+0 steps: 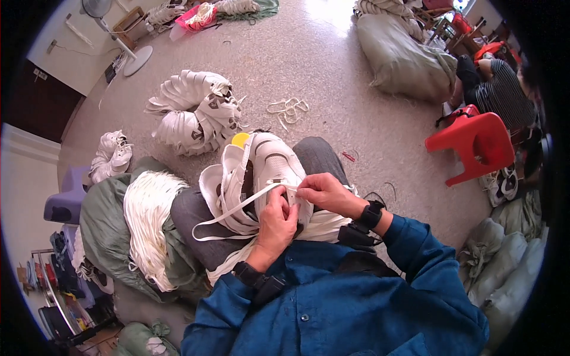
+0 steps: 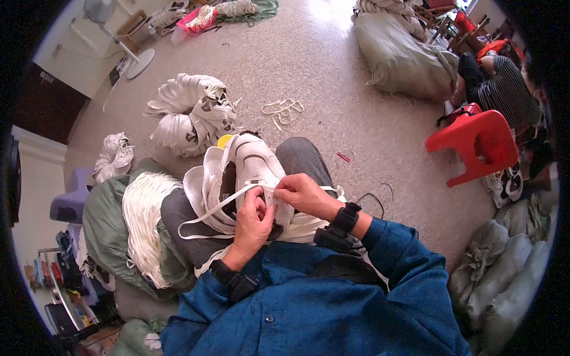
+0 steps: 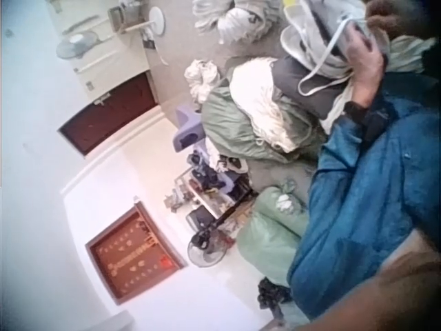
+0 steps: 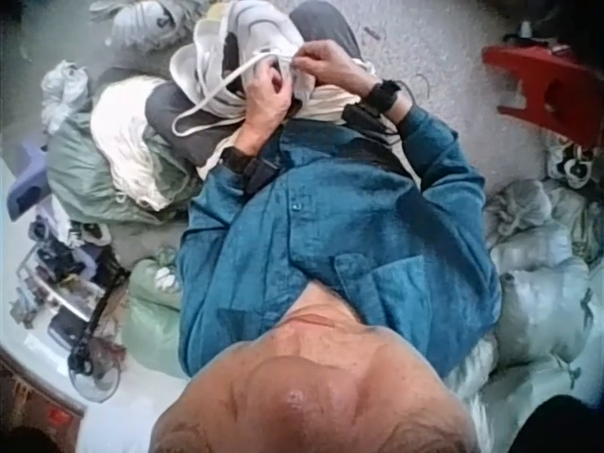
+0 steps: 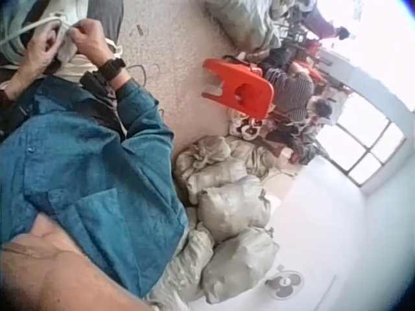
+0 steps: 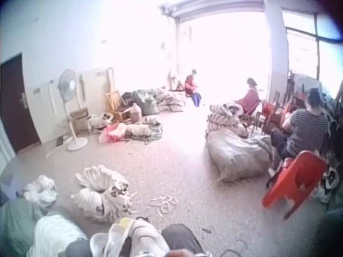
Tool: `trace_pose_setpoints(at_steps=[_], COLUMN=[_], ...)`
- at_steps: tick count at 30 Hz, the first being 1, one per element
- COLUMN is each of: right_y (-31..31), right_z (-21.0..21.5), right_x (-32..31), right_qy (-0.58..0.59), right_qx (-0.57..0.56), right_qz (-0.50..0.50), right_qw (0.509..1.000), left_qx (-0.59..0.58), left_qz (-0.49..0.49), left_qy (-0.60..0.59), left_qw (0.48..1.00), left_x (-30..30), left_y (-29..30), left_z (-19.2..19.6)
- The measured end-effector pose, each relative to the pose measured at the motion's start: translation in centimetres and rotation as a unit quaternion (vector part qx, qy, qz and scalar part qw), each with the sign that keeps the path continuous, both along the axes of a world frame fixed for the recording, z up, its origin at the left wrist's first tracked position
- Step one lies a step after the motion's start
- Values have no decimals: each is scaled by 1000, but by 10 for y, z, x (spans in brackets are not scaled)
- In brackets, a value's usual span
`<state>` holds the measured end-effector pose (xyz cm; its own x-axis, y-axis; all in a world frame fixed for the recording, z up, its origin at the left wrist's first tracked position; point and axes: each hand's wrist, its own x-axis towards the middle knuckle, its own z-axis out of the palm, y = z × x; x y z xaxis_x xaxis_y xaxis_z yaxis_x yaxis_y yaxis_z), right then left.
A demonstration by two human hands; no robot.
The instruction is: Lacing white athletic shoes in a shoe manufacturing environment.
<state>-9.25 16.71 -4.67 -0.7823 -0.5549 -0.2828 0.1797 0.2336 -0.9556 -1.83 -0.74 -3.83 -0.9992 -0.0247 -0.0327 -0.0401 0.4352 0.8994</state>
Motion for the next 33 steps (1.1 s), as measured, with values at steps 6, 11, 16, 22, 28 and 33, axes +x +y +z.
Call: trace_pose_setpoints(at_steps=[6,11,16,22,28,33], right_y=[-5,-5,-19,-18,-16,-13], right_z=[14,8,30,11,-9,-18], right_x=[-5,-12,-9,5,21,23], right_qy=[3,-12,332,294,163,93], right_qx=[34,48,178,150,28,-18], right_qz=[12,37,75,10,-91,-93], right_qw=[999,998,923,944,982,991], left_qx=[3,-2,-68,-131,-172,-171], left_qz=[2,-6,-25,-68,-87,-94], left_qy=[-18,-17,33,75,73,51], left_qw=[1000,1000,997,986,978,979], left_x=[1,1,2,-1,-2,-1], left_y=[-3,-1,-1,-8,-6,-5], left_z=[2,1,0,4,3,2])
